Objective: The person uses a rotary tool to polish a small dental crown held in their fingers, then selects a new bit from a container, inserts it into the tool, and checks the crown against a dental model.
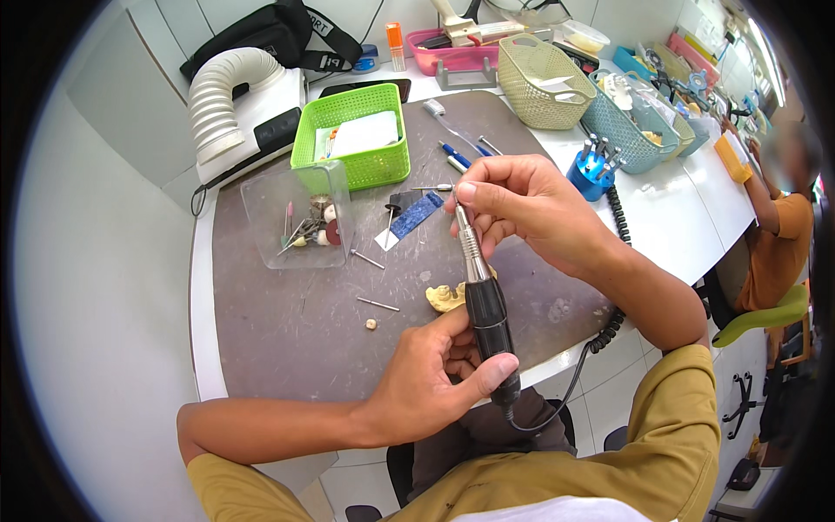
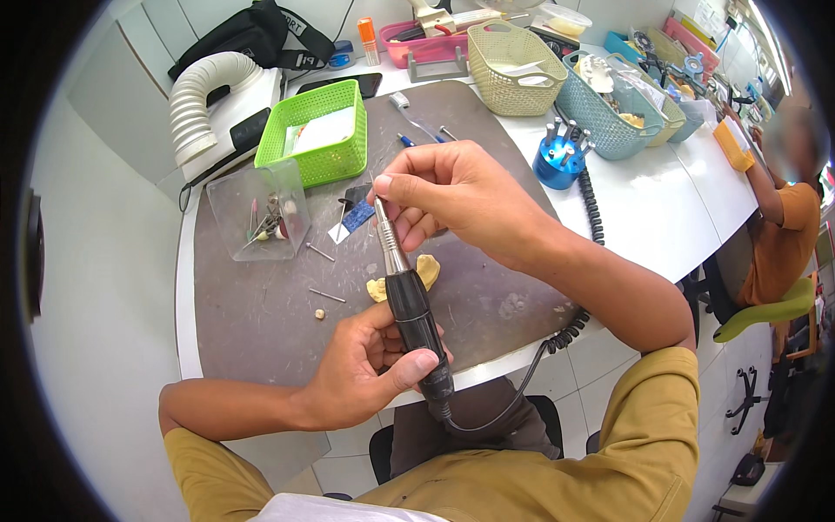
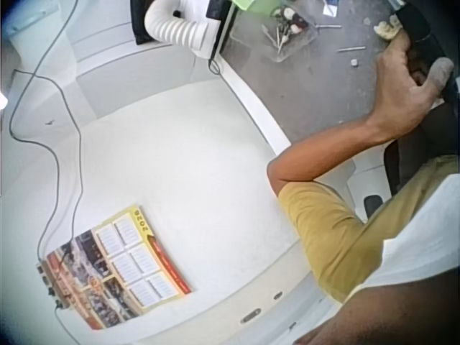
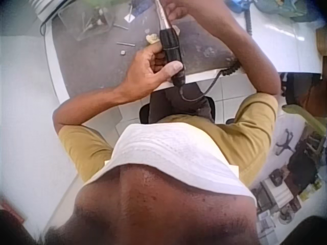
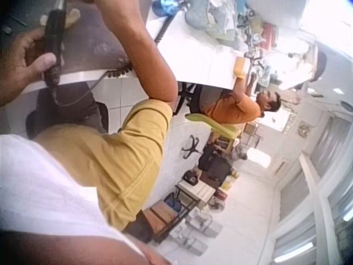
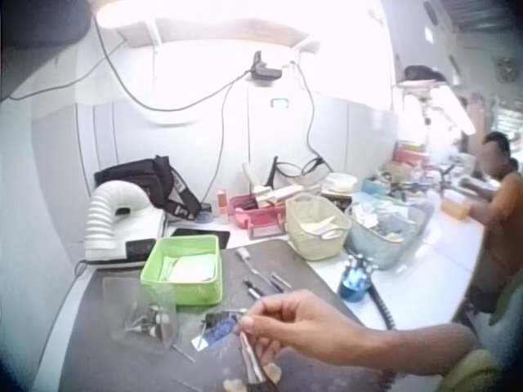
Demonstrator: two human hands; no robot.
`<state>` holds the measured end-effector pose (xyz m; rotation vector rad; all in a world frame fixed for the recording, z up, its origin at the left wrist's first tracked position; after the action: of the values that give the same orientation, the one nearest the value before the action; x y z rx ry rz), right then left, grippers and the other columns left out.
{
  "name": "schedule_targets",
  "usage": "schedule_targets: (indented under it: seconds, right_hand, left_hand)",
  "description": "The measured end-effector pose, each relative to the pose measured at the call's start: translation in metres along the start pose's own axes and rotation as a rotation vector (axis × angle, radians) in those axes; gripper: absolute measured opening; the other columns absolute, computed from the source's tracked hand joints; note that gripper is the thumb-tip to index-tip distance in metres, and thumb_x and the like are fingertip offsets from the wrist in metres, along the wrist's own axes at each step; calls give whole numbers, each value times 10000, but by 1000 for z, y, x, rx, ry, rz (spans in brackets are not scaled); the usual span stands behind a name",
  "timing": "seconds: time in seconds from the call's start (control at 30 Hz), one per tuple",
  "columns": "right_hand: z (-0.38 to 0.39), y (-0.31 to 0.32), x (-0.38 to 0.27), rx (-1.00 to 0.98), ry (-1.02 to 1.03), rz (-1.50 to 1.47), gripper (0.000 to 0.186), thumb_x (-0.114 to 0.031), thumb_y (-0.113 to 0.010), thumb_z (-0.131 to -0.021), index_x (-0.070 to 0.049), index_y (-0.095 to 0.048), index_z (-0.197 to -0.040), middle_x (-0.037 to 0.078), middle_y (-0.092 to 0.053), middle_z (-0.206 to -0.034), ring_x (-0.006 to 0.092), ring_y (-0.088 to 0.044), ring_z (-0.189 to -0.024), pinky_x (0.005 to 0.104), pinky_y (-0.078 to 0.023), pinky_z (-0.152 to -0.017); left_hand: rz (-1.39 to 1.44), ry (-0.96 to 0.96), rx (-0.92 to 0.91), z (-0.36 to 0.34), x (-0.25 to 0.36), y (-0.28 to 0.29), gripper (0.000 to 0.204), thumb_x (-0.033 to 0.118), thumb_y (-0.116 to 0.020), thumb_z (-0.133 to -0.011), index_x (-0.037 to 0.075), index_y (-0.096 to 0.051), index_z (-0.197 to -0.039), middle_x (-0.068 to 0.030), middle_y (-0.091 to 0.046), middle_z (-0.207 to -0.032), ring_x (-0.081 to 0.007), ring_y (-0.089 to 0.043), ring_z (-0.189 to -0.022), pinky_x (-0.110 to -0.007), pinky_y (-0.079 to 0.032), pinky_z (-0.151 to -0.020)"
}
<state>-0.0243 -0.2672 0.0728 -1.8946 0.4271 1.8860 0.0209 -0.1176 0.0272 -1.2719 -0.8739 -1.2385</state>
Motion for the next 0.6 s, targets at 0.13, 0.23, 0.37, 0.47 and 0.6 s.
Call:
schedule_targets:
  seconds: [0.13,0.23,0.37,0.47,0.6]
  right_hand:
    - [0,-1,-1,-4,3,5,233,-242,-630,-979,-11,-666,-984,43,-673,-847,81,-652,-717,214,-568,-666]
    - [1,-2,-2,8,-8,8,251,-257,-625,-981,-10,-663,-982,39,-666,-838,85,-649,-713,217,-570,-673]
    - [0,0,-2,84,-33,8,326,-327,-601,-990,-8,-658,-965,36,-652,-806,92,-641,-673,227,-570,-659]
    - [3,1,-3,45,-124,155,442,-442,-605,-968,-12,-665,-887,18,-627,-717,86,-603,-600,222,-521,-579]
    - [9,-6,-5,-51,-150,460,572,-545,-615,-932,-18,-650,-713,11,-563,-594,81,-526,-530,242,-416,-498]
  left_hand:
    - [-4,-6,1,0,0,0,342,160,-661,-946,-43,-520,-1182,-131,-668,-1030,-173,-669,-950,-306,-602,-758]
    - [-8,-10,3,0,0,0,342,160,-657,-948,-43,-516,-1186,-131,-666,-1032,-172,-669,-947,-304,-601,-756]
    - [9,-3,1,-1,-1,0,347,158,-655,-949,-43,-511,-1192,-131,-664,-1034,-168,-667,-948,-300,-600,-756]
    - [18,-5,11,0,-1,0,343,159,-647,-954,-43,-508,-1195,-132,-663,-1032,-164,-666,-943,-300,-596,-741]
    - [90,-25,65,0,3,1,348,182,-625,-969,-37,-498,-1207,-129,-660,-1024,-162,-669,-914,-298,-586,-713]
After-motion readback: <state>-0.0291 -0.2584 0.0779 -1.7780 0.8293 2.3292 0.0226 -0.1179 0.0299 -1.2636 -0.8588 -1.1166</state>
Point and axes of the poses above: each hand's wrist, its own z-axis away from the middle knuckle, its own y-axis out of the back of the hand, x = y × z, the point moved 7 cm from there along -z, towards the middle knuckle
